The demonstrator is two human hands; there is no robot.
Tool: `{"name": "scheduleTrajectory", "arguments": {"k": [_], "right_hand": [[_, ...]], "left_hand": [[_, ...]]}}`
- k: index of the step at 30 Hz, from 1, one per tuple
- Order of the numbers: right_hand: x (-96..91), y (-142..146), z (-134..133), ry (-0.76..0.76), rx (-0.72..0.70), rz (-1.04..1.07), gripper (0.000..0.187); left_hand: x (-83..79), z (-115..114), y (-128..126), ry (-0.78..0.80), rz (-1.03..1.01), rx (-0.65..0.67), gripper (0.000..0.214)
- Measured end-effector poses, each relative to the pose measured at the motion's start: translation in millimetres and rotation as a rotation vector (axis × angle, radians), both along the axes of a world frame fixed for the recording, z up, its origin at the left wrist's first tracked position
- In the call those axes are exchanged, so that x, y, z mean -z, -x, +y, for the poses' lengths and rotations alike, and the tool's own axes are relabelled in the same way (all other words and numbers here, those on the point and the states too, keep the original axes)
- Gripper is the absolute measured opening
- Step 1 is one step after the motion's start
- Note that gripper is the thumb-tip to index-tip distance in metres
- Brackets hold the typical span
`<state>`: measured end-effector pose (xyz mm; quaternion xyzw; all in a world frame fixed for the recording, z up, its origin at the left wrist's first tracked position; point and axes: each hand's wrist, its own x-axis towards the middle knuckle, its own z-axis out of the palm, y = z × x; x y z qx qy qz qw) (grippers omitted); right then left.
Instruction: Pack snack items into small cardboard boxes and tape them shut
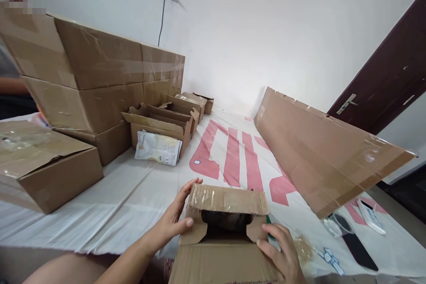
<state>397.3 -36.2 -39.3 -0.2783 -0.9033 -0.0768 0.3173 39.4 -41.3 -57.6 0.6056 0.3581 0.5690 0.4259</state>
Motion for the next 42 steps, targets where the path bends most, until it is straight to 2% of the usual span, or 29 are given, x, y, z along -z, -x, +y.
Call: {"name": "scheduleTrajectory", "arguments": {"k": [3, 6, 10, 13, 15, 18, 21, 25, 28, 32, 35, 42], "right_hand": [[6.2, 4.3, 3.3, -0.156, 0.038, -0.080, 0.059], [-0.3, 4.0, 13.1, -0.186, 0.020, -0.146, 0.072], [-36.0, -2.3, 34.7, -0.057, 0.010, -0.131, 0.051], [-70.3, 6.6, 52.8, 0.020, 0.138, 0.104, 0.029], [-90.7, 22.6, 63.4, 0.087, 0.189, 0.211, 0.021], [-114.4, 56.0, 76.2, 0.208, 0.109, 0.204, 0.020], [-127.3, 90.9, 86.4, 0.281, -0.049, 0.070, 0.022], [-129.4, 128.2, 95.0, 0.305, -0.248, -0.160, 0.032], [-126.8, 145.4, 96.1, 0.280, -0.316, -0.289, 0.038], [-122.8, 154.5, 95.9, 0.197, -0.302, -0.389, 0.032], [-118.3, 153.9, 97.1, 0.138, -0.277, -0.390, 0.019], [-111.2, 143.7, 89.6, 0.075, -0.255, -0.386, 0.020]], "left_hand": [[-2.9, -0.5, 1.0, 0.046, 0.028, -0.075, 0.079], [-4.6, 3.8, -1.1, 0.056, 0.016, -0.119, 0.075], [-10.1, 14.8, -2.6, 0.157, -0.139, -0.130, 0.072], [-13.6, 21.2, -2.7, 0.211, -0.262, -0.117, 0.068], [-13.2, 22.7, -3.4, 0.204, -0.271, -0.106, 0.069], [-8.7, 21.5, -5.1, 0.191, -0.240, -0.086, 0.073], [-4.7, 19.0, -5.6, 0.197, -0.208, -0.075, 0.078], [-2.4, 18.3, -5.4, 0.199, -0.189, -0.077, 0.078], [0.5, 19.9, -7.0, 0.151, -0.197, -0.094, 0.072], [0.9, 18.5, -9.0, -0.008, -0.219, -0.194, 0.049], [-5.2, 13.1, -7.4, -0.035, -0.145, -0.207, 0.026], [-15.8, 5.9, -2.5, -0.073, 0.025, -0.208, 0.025]]}}
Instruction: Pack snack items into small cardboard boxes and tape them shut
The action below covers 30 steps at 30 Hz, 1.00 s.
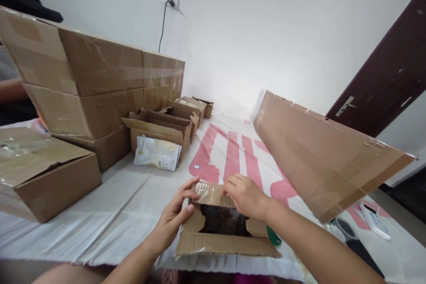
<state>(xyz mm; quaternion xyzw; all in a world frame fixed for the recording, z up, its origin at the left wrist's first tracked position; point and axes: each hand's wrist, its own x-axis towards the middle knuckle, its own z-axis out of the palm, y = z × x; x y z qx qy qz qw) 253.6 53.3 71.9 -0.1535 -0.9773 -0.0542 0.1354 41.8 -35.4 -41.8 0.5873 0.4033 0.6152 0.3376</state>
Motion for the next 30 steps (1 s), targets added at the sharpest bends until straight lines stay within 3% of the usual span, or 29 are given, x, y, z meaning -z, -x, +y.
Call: {"name": "scheduleTrajectory", "arguments": {"k": [5, 10, 19, 22, 25, 27, 30], "right_hand": [[2.9, -8.4, -3.9, 0.008, -0.007, -0.004, 0.025], [5.5, -19.9, 1.6, 0.171, 0.007, 0.046, 0.024], [5.8, -54.3, 10.6, 0.730, 0.002, 0.212, 0.015], [10.6, -74.4, 17.7, 0.938, 0.147, 0.501, 0.022], [19.3, -109.3, 25.1, 0.964, 0.361, 0.830, 0.027], [30.3, -140.6, 24.7, 0.874, 0.564, 0.822, 0.029], [57.4, -189.9, 8.7, 0.750, 0.858, 0.547, 0.030]], "left_hand": [[-3.7, 3.1, 2.0, -0.015, 0.034, -0.034, 0.026], [-4.4, 9.4, 3.9, 0.002, 0.020, -0.047, 0.027], [-4.5, 12.2, 3.5, 0.040, -0.021, -0.018, 0.028], [0.7, 14.5, 5.9, 0.031, -0.058, -0.043, 0.026], [7.6, 17.9, 10.2, 0.028, -0.120, -0.087, 0.027], [10.3, 19.0, 11.5, 0.031, -0.161, -0.113, 0.026], [9.0, 17.9, 8.8, 0.035, -0.161, -0.127, 0.024]]}}
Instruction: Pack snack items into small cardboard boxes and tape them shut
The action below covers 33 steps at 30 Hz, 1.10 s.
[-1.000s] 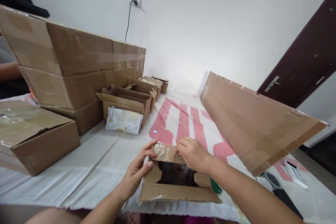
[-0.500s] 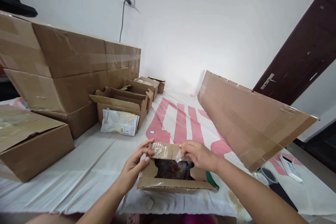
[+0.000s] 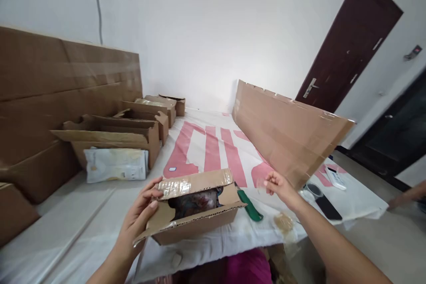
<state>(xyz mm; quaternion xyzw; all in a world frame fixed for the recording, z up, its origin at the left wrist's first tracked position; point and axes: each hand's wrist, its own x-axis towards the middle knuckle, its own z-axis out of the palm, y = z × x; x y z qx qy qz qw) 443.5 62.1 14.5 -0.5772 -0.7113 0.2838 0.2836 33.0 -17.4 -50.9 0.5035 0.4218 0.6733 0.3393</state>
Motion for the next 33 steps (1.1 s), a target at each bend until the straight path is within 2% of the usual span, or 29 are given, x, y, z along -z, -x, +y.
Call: {"name": "scheduleTrajectory", "arguments": {"k": [4, 7, 10, 12, 15, 17, 20, 22, 25, 27, 30, 33], "right_hand": [[42.0, -45.0, -40.1, 0.122, 0.108, -0.300, 0.020], [58.6, -56.4, -62.0, 0.160, 0.174, -0.507, 0.015], [56.6, -51.6, -66.9, 0.120, 0.187, -0.640, 0.019], [50.5, -41.9, -63.7, 0.039, 0.156, -0.756, 0.024], [44.6, -25.2, -55.8, -0.088, 0.112, -0.947, 0.044], [44.4, -17.5, -50.5, -0.082, 0.110, -0.991, 0.057], [44.8, -12.8, -44.7, -0.070, 0.099, -0.944, 0.048], [44.4, -9.7, -43.7, -0.159, 0.063, -0.817, 0.041], [48.6, 1.8, -47.1, -0.219, -0.078, -0.507, 0.051], [57.7, 12.0, -51.0, -0.155, -0.164, -0.346, 0.058], [77.3, 23.0, -53.0, -0.061, -0.148, -0.256, 0.047], [92.9, 24.5, -45.5, -0.081, -0.079, -0.206, 0.039]], "left_hand": [[-4.5, -3.6, -7.9, -0.001, 0.089, 0.014, 0.022], [-3.5, -4.9, -11.4, -0.020, 0.110, 0.004, 0.022], [-0.9, -5.7, -12.3, -0.025, 0.106, 0.008, 0.021], [0.3, -7.0, -12.6, -0.034, 0.102, 0.011, 0.020], [1.1, -10.9, -13.0, -0.052, 0.086, 0.016, 0.020], [1.6, -13.5, -13.3, -0.043, 0.072, 0.036, 0.025], [4.5, -13.8, -14.5, -0.013, -0.025, 0.099, 0.045], [7.8, -11.0, -16.5, 0.022, -0.154, 0.123, 0.059], [11.7, -8.2, -21.9, 0.075, -0.261, 0.052, 0.054], [11.5, -12.3, -27.5, 0.038, -0.144, -0.054, 0.042], [8.6, -28.1, -41.5, -0.116, 0.216, -0.196, 0.032], [9.0, -47.5, -59.1, -0.337, 0.500, -0.257, 0.051]]}}
